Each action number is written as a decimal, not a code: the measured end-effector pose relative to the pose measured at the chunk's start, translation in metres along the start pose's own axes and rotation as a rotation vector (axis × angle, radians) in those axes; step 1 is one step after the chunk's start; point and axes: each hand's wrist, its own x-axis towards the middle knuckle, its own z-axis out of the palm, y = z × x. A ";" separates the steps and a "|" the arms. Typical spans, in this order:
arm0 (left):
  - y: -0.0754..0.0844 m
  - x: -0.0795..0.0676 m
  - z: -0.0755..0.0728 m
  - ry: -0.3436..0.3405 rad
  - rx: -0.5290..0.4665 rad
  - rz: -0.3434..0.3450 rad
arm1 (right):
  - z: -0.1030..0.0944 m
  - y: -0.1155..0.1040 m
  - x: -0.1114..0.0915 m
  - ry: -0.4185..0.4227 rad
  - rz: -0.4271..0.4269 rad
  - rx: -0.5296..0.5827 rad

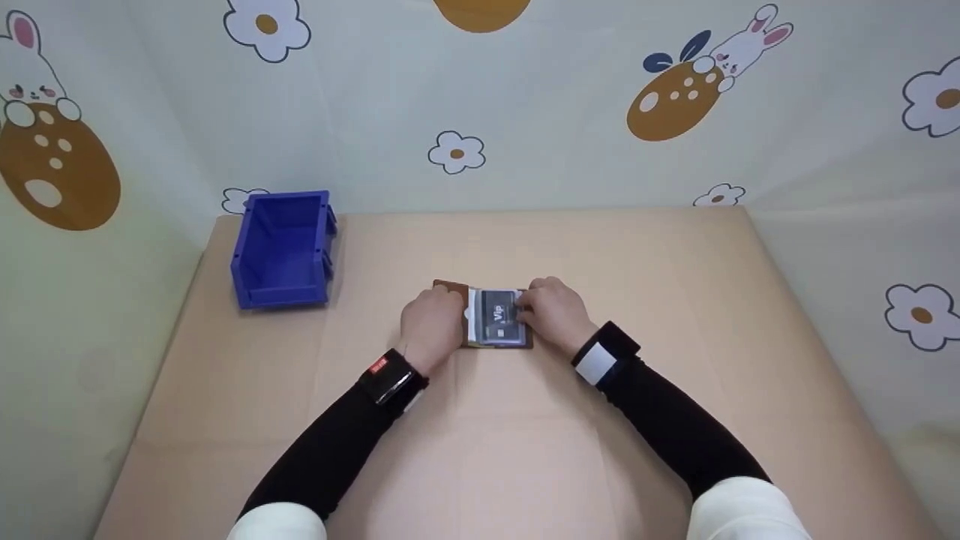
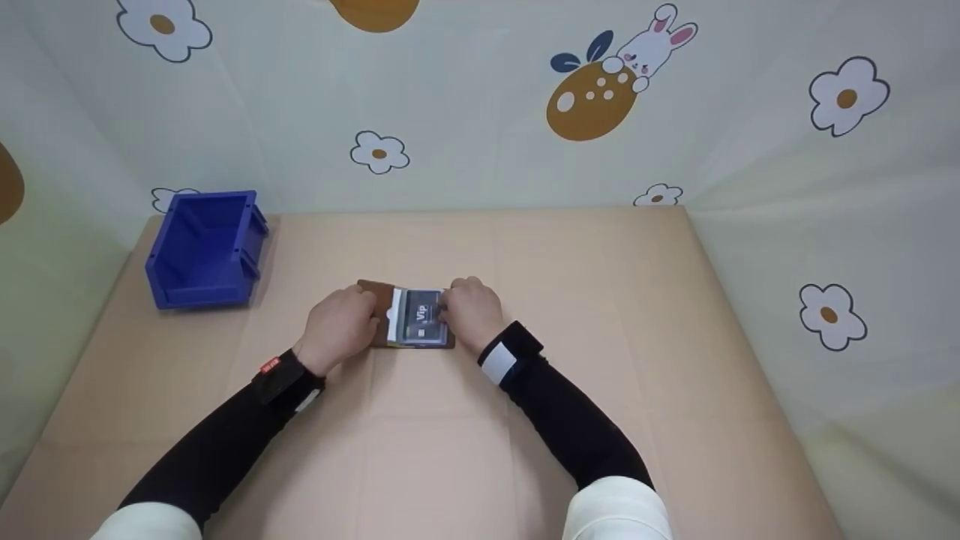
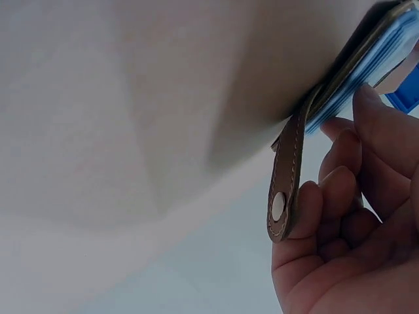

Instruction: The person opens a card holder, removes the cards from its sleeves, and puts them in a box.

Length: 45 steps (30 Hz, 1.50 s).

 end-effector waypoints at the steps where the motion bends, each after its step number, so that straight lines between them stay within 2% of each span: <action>1: 0.002 0.002 0.000 -0.006 -0.009 -0.001 | 0.000 0.000 0.000 0.000 0.000 -0.001; 7: 0.012 0.014 0.006 -0.039 -0.035 -0.012 | 0.000 0.000 0.001 -0.003 -0.001 0.000; 12: 0.016 0.018 0.014 -0.044 -0.041 0.016 | 0.001 0.000 0.001 0.008 -0.001 0.005; 16: 0.015 0.020 0.019 -0.075 -0.056 0.026 | 0.003 0.002 0.000 0.019 0.000 0.007; 23: 0.014 0.023 0.021 -0.134 -0.116 -0.015 | 0.003 0.001 -0.002 0.039 -0.007 -0.006; 34: 0.011 0.027 0.026 -0.219 -0.204 -0.112 | 0.003 0.002 -0.002 0.022 -0.015 0.002; 45: 0.007 0.031 0.030 -0.241 -0.272 -0.178 | 0.003 0.002 -0.003 0.034 -0.007 0.008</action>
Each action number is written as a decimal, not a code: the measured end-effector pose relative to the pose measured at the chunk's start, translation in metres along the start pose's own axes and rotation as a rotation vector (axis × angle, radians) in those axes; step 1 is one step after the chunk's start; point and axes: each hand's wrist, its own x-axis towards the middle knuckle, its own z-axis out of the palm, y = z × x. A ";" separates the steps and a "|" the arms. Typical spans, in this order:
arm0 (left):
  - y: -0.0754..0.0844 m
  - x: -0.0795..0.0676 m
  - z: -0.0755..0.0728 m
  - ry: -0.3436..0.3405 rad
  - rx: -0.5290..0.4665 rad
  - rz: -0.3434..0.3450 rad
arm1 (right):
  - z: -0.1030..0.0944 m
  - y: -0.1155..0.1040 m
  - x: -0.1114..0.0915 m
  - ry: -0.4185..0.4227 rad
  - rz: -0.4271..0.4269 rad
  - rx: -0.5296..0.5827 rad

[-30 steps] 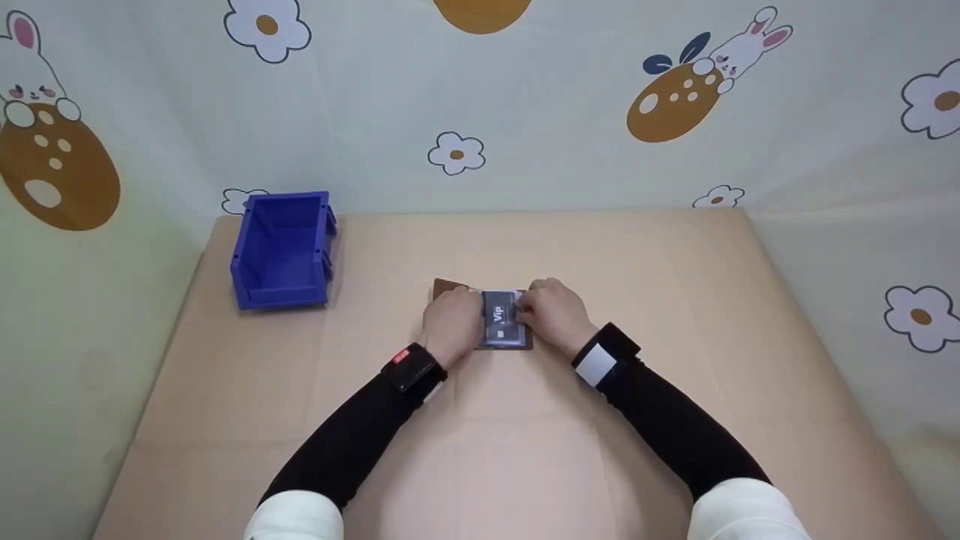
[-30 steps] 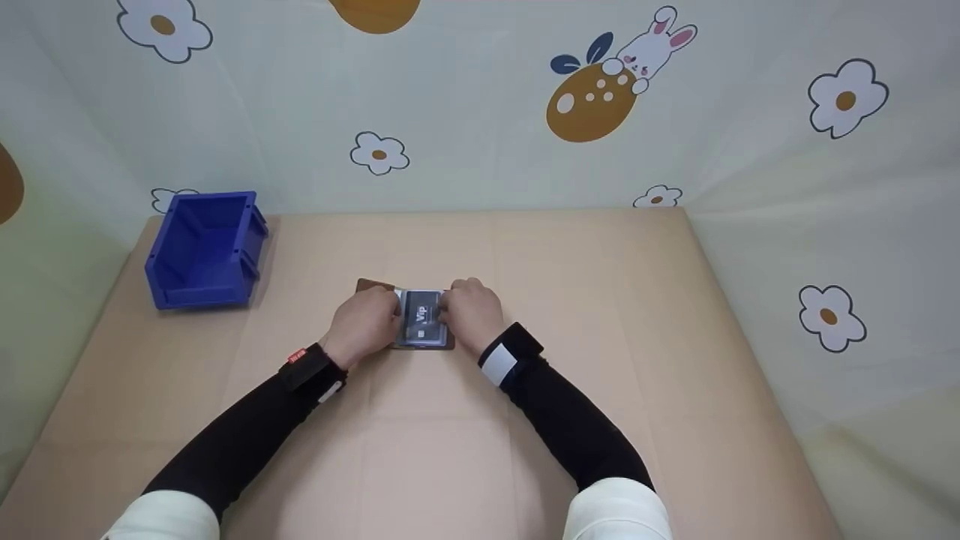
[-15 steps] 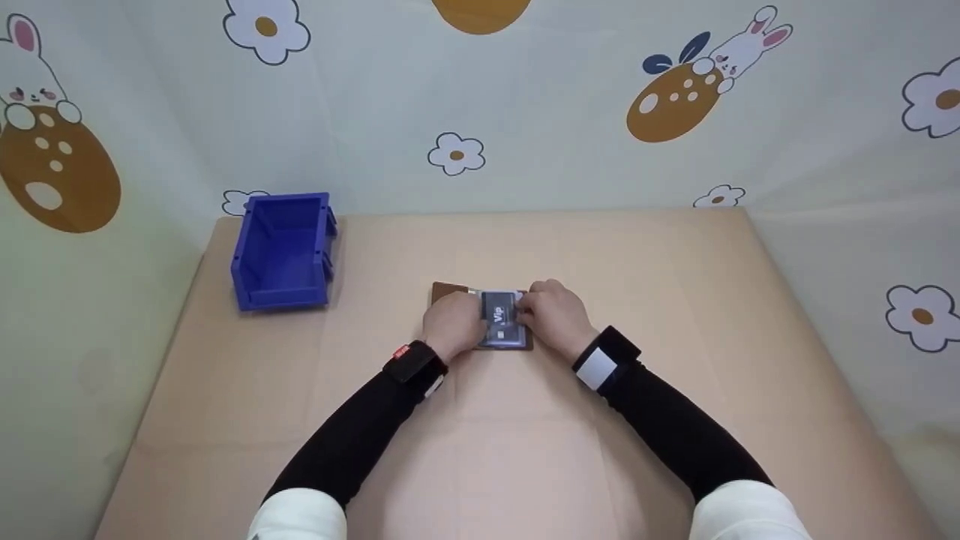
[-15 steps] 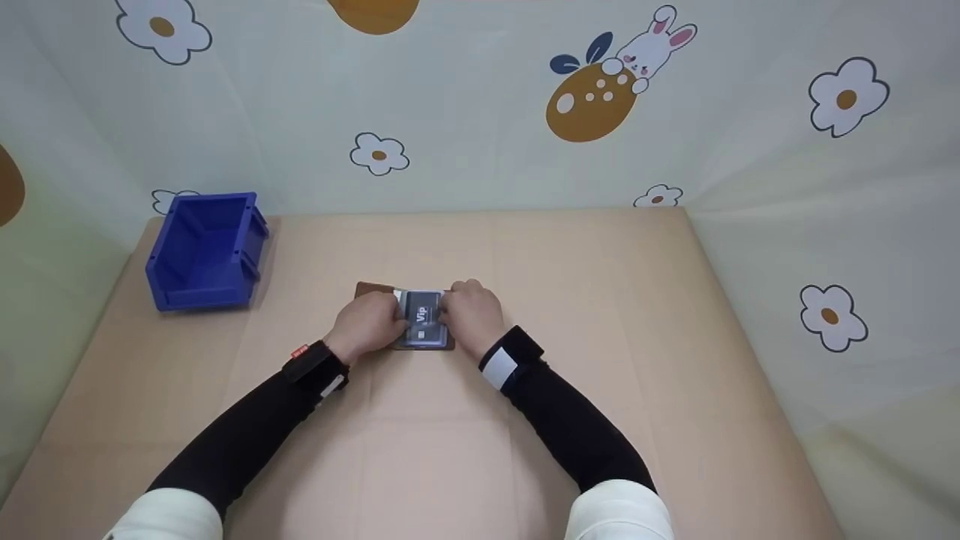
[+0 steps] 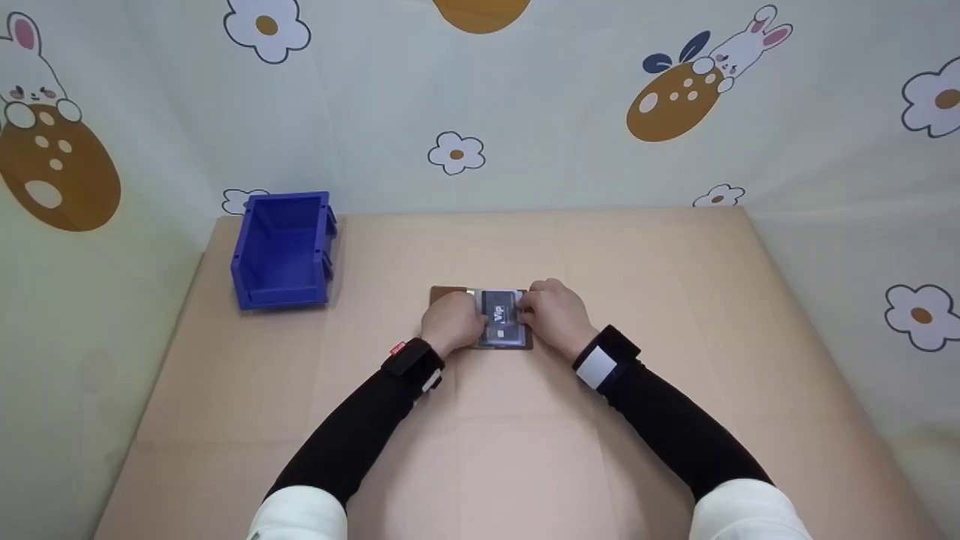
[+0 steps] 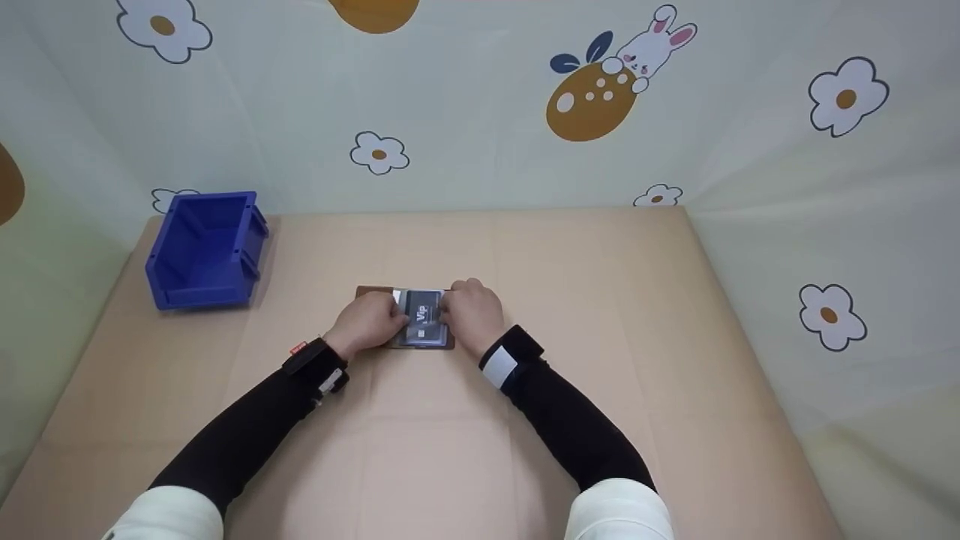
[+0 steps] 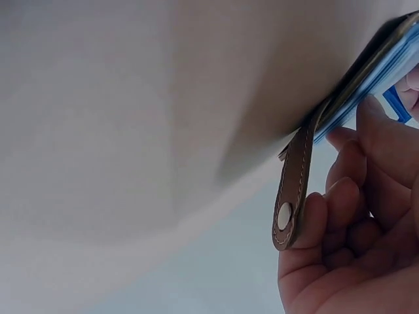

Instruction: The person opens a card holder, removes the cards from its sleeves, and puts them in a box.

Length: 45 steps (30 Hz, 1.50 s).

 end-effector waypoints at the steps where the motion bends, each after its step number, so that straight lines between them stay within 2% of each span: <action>1: 0.000 0.000 0.000 -0.001 -0.004 0.000 | 0.000 0.000 0.000 0.002 0.000 0.002; 22: -0.005 0.000 -0.006 -0.038 -0.049 0.018 | -0.001 0.000 0.002 -0.001 0.001 0.003; 31: -0.014 -0.002 -0.009 -0.021 -0.072 0.053 | 0.002 0.001 0.002 0.003 -0.020 -0.013; 40: -0.022 -0.003 -0.012 -0.051 -0.186 0.040 | 0.001 0.000 0.000 -0.002 -0.022 -0.020; 45: -0.024 -0.004 -0.012 -0.041 -0.254 0.024 | 0.001 0.001 0.000 0.007 -0.027 -0.014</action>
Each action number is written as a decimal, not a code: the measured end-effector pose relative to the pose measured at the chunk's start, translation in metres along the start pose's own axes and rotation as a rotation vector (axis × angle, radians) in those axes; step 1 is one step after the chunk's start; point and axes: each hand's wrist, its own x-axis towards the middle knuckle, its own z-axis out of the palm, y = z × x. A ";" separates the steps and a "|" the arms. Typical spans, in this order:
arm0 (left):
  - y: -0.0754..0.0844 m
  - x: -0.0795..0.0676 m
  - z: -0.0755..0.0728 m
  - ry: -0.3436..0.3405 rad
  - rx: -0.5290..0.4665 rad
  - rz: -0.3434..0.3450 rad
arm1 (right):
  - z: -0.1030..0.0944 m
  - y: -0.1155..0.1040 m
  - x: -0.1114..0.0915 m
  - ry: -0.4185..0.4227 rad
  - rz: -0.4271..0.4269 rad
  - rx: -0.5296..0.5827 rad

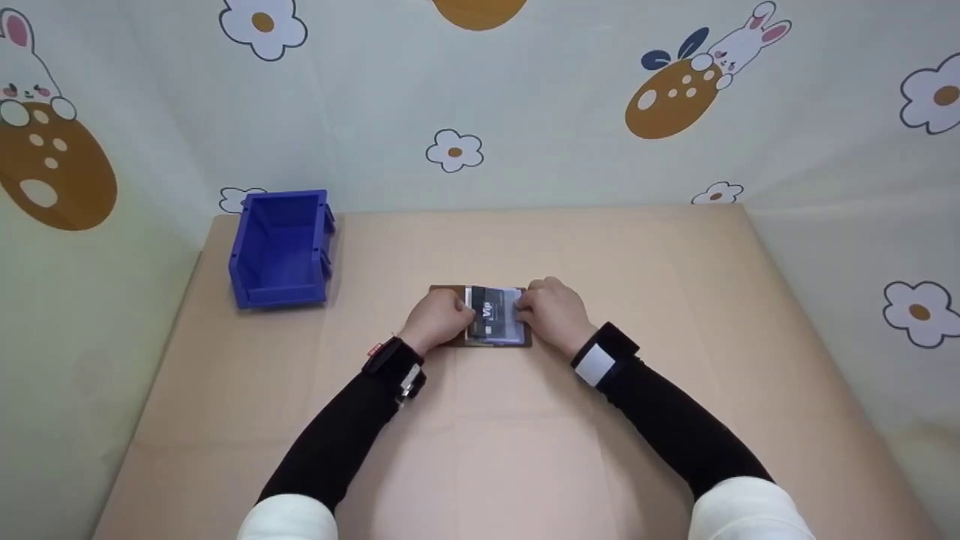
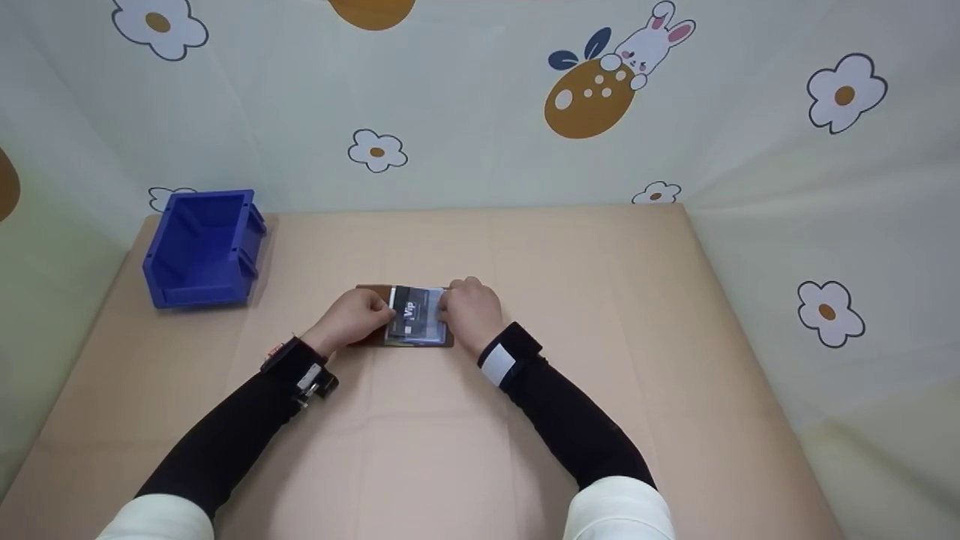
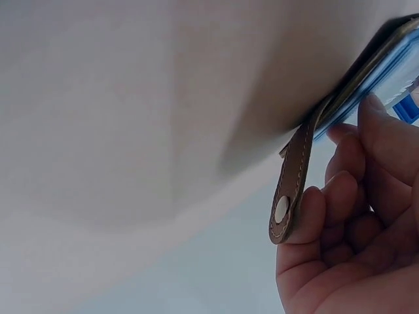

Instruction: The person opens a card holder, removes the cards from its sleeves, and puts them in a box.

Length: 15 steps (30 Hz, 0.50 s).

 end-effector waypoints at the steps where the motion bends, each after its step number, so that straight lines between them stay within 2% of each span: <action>1: 0.000 0.000 0.000 0.003 -0.011 -0.001 | 0.000 0.000 0.000 0.000 0.003 0.001; 5: 0.000 0.001 0.002 0.014 -0.031 -0.004 | -0.001 0.000 0.000 -0.007 0.009 -0.009; 15: 0.000 0.001 0.002 0.007 0.011 -0.003 | 0.000 0.000 0.001 -0.004 -0.014 -0.023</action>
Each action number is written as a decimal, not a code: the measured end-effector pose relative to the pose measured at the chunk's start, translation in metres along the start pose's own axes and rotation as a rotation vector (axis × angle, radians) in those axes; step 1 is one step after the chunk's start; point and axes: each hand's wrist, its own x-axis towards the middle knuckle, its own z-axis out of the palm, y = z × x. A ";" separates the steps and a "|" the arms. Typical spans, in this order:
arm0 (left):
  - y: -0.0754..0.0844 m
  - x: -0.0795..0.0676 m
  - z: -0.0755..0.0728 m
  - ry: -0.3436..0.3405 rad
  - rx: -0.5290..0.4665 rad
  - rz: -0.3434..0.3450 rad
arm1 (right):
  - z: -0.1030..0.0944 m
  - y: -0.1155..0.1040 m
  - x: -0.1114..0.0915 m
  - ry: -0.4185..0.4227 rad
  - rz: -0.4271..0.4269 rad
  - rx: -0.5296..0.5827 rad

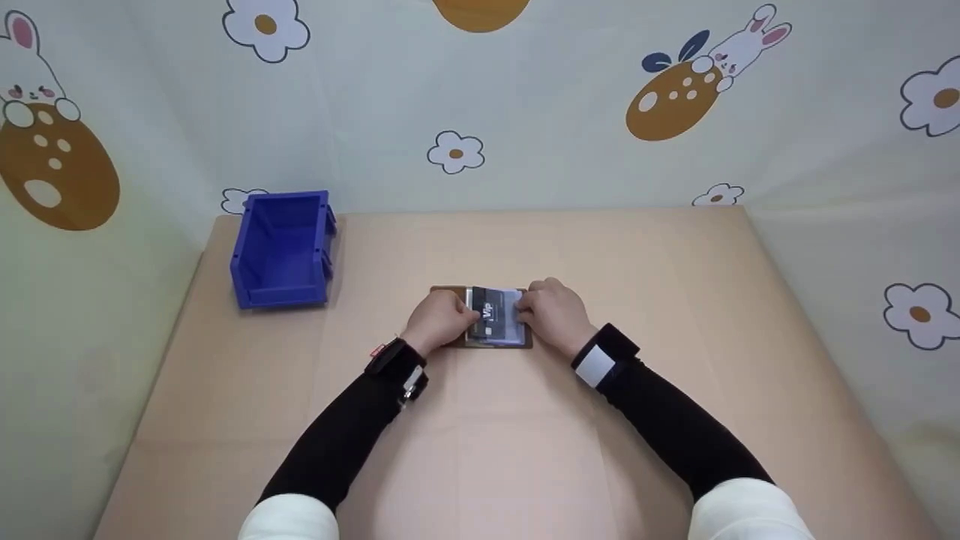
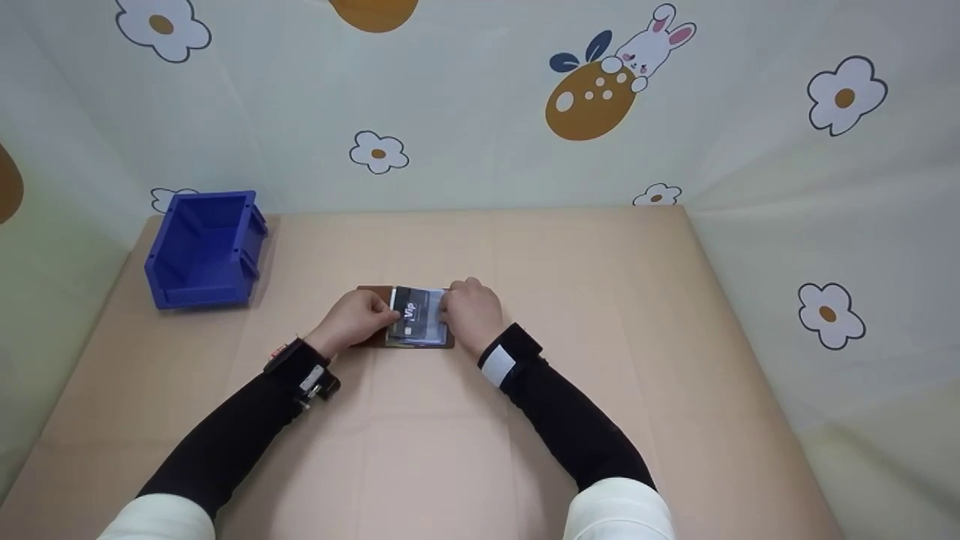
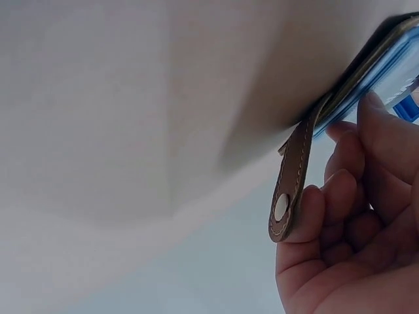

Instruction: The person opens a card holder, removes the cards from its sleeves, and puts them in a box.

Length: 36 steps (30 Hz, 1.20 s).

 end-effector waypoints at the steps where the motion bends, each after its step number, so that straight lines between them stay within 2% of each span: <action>1: 0.000 0.000 0.000 -0.003 -0.004 0.001 | 0.000 0.000 0.000 0.001 -0.004 -0.003; 5: -0.003 -0.001 -0.004 -0.007 -0.046 0.002 | 0.000 0.000 0.000 0.005 -0.011 -0.008; 11: -0.007 -0.003 -0.010 0.003 -0.134 -0.036 | 0.001 0.001 0.000 0.007 -0.010 -0.011; 16: -0.006 -0.006 -0.016 0.062 -0.178 -0.050 | 0.001 0.001 0.000 0.008 -0.021 -0.016; 19: -0.005 -0.008 -0.023 0.099 -0.168 -0.041 | 0.000 0.001 0.000 0.011 -0.029 -0.016; 26: -0.001 -0.013 -0.049 0.162 -0.178 -0.033 | -0.001 0.000 0.000 0.016 -0.040 -0.007; 36: -0.003 -0.021 -0.093 0.189 -0.192 -0.042 | 0.000 0.001 0.000 0.015 -0.048 -0.006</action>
